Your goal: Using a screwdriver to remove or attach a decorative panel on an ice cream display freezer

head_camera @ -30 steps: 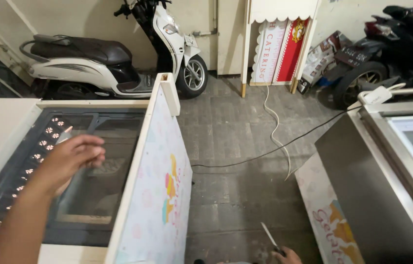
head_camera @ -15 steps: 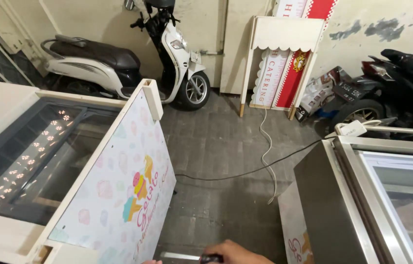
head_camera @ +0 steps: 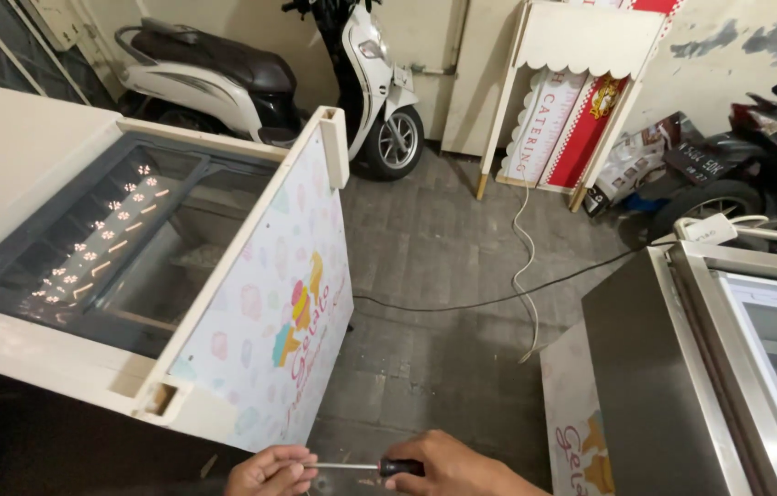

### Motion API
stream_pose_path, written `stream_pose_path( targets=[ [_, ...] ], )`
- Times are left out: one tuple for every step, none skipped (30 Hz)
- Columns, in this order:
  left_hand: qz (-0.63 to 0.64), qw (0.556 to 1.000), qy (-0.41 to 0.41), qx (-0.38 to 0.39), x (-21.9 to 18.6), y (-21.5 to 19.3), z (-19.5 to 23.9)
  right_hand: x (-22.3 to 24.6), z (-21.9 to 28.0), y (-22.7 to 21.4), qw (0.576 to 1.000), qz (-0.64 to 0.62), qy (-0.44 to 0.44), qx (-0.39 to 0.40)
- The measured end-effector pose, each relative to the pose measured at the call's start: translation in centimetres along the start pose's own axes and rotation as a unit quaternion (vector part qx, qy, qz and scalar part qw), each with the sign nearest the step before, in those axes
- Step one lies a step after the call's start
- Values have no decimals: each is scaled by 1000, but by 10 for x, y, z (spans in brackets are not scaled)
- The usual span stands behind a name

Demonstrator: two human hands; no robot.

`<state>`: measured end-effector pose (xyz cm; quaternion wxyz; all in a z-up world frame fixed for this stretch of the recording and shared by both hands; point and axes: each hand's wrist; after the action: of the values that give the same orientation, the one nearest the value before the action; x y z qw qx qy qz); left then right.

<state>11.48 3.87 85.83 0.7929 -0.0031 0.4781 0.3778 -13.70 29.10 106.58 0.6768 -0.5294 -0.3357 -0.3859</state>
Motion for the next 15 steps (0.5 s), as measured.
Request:
stream_pose_path(
  targets=[
    [0,1000,1,3,11,-23,-13,4,-6,2,1000,2,1,-2],
    [-30,997,17,75,22,-47,-27,7,-13,5,999,29,22,8],
    [-59,987,32,143,35,-72,-39,11,-20,9,997,55,41,20],
    [-59,987,32,144,15,-63,-33,13,-25,6,997,55,42,20],
    [-101,980,63,160,0,-57,-19,16,-30,7,996,89,-5,6],
    [-144,969,94,175,-15,-52,-6,18,-36,9,991,121,-52,-8],
    [-136,973,86,163,-55,-34,9,21,-42,7,992,112,-54,7],
    [-201,962,120,141,-85,-12,29,23,-49,5,989,127,-79,6],
    [-261,948,144,114,-100,9,73,24,-52,8,985,137,-103,14],
    [-248,955,128,98,-115,13,79,29,-58,6,986,122,-104,36],
    [-277,937,178,119,-124,17,89,32,-61,7,985,141,-95,18],
    [-305,915,227,138,-134,18,95,34,-66,8,983,159,-87,0],
    [-290,927,208,118,-135,18,101,37,-67,12,985,143,-88,30],
    [-257,938,201,116,-137,18,105,40,-68,13,989,139,-51,17],
    [-227,945,204,115,-148,17,102,43,-74,7,990,142,-18,-1]
  ],
)
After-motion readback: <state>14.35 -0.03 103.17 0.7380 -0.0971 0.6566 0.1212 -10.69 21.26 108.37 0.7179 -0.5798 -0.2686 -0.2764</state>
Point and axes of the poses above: each hand's wrist, its own z-axis away from the middle knuckle, its own y-axis out of the palm, x = y × z, and after that the axes turned 3 degrees about x, right-handed
